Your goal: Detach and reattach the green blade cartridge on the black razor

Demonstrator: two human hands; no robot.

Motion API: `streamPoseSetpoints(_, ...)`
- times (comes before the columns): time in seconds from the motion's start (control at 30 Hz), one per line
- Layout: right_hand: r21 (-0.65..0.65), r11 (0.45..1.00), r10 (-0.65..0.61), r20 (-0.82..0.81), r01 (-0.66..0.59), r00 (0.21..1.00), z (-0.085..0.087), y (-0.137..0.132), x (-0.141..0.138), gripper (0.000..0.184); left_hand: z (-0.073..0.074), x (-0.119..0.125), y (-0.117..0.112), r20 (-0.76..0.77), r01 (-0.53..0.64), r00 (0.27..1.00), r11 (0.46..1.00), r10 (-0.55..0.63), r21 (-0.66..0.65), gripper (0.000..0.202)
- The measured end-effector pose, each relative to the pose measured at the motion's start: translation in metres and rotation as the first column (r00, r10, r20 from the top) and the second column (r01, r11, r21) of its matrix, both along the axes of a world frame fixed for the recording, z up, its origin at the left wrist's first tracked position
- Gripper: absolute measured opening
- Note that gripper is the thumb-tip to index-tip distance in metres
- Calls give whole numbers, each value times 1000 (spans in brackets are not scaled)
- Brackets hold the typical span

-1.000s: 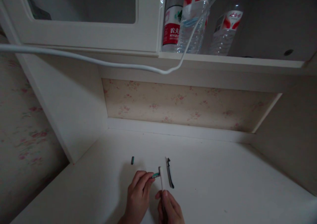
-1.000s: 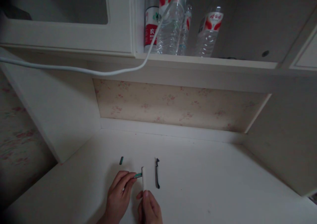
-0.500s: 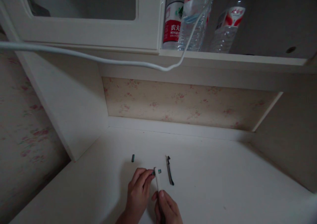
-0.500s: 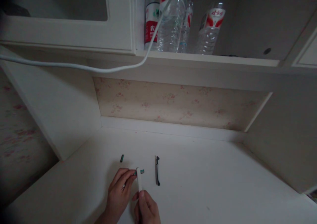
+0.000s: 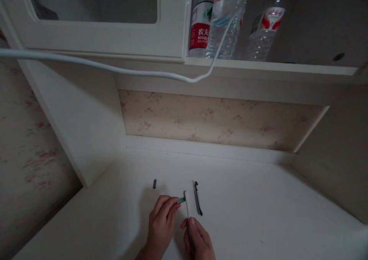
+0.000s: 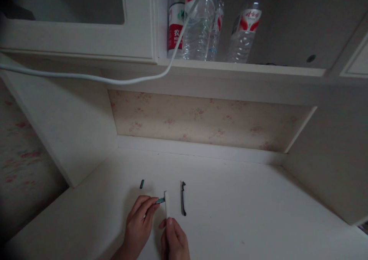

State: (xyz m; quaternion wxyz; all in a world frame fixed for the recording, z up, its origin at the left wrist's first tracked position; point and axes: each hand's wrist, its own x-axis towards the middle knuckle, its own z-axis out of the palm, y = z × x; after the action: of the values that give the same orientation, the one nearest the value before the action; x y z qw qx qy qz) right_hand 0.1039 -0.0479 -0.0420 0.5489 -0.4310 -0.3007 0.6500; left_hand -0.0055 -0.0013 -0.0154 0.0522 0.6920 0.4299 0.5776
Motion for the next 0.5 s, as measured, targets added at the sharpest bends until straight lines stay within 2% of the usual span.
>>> streamPoseSetpoints(0.13,55,999,-3,53,0,999,1,0,-1,57,-1,1,0,-8,5,1000,1000,-6,-27,18)
streamPoseSetpoints(0.27,14,1000,4,72,-6,997,0,1,1,59,-1,1,0,1,3,1000,1000,-3,3,16)
streamPoseSetpoints(0.4,36,999,9,80,-12,997,0,1,1,60,1,2,0,-1,6,1000,1000,-6,13,16)
streamPoseSetpoints(0.5,26,1000,9,34,-10,999,1,2,1,59,1,1,0,-1,5,1000,1000,-5,12,17)
